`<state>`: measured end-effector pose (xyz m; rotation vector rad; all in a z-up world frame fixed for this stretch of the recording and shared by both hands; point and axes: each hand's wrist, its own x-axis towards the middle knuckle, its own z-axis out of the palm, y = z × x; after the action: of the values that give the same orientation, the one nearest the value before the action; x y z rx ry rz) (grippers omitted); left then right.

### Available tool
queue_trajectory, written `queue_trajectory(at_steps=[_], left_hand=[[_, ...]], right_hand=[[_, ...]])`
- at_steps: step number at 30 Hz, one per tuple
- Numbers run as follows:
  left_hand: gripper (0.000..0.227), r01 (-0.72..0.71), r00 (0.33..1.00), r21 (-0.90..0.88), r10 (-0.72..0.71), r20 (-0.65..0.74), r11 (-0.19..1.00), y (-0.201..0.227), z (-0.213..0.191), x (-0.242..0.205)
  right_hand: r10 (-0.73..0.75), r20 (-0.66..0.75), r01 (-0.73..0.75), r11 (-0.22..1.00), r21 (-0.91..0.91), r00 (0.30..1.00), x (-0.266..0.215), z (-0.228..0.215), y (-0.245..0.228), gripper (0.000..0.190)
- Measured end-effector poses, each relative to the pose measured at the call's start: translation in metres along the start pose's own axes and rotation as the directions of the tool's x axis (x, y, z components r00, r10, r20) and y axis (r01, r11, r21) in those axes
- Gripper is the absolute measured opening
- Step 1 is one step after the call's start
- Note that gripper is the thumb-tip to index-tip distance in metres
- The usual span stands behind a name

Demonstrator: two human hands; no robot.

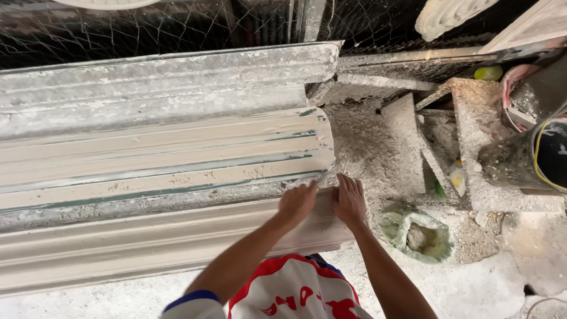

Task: The person removes small green plastic strips from a white decorative molding piece and then uses a sanding block to smooth the surface. The work is performed on a workbench in a workshop setting with other similar moldings visible nearby.

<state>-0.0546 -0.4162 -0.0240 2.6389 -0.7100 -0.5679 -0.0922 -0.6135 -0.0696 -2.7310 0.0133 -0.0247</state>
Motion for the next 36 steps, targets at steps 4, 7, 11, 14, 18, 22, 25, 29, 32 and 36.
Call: queue_trajectory(at_steps=[4, 7, 11, 14, 18, 22, 25, 29, 32, 36], left_hand=[[0.049, -0.048, 0.997, 0.079, 0.053, -0.054, 0.996, -0.043, -0.033, -0.042], [0.057, 0.012, 0.997, 0.16, 0.0, -0.071, 0.987, -0.075, -0.066, -0.07], [0.074, -0.038, 0.995, 0.597, 0.087, -0.052, 0.801, -0.139, -0.101, -0.116], [0.067, -0.078, 0.996, 0.577, 0.04, 0.078, 0.813, -0.167, -0.098, -0.131], [0.065, -0.123, 0.983, 0.466, 0.043, 0.179, 0.876, -0.195, -0.095, -0.131], [0.072, -0.074, 0.915, 0.449, -0.119, 0.386, 0.891, -0.256, -0.138, -0.163], [0.077, -0.121, 0.921, 0.423, -0.057, 0.385, 0.898, -0.278, -0.154, -0.167], [0.064, -0.107, 0.954, 0.225, 0.036, 0.296, 0.969, -0.218, -0.106, -0.1], [0.063, -0.192, 0.949, 0.299, 0.099, 0.301, 0.935, -0.191, -0.083, -0.07], [0.079, -0.252, 0.945, 0.31, 0.164, 0.284, 0.917, -0.256, -0.122, -0.124]], right_hand=[[0.02, -0.003, -0.02, 0.999, -0.044, 1.0, 0.003, -0.009, -0.015, 0.049], [0.032, 0.02, -0.031, 0.998, -0.055, 0.999, 0.009, -0.018, -0.02, 0.047], [0.039, 0.054, -0.035, 0.997, -0.07, 0.998, 0.01, -0.022, -0.025, 0.046], [0.026, 0.054, -0.021, 0.996, -0.084, 0.998, 0.012, -0.023, -0.025, 0.046], [0.049, 0.038, -0.046, 0.996, -0.078, 0.998, 0.009, -0.019, -0.026, 0.046], [0.072, 0.08, -0.064, 0.994, -0.089, 0.994, 0.009, -0.015, -0.02, 0.046], [0.076, 0.078, -0.068, 0.992, -0.107, 0.994, 0.01, -0.009, -0.02, 0.045], [0.081, 0.08, -0.068, 0.986, -0.15, 0.993, 0.011, -0.011, -0.022, 0.044], [0.065, 0.041, -0.059, 0.989, -0.135, 0.997, 0.014, -0.014, -0.027, 0.041], [0.049, 0.0, -0.048, 0.994, -0.103, 0.999, 0.01, -0.02, -0.031, 0.039]])
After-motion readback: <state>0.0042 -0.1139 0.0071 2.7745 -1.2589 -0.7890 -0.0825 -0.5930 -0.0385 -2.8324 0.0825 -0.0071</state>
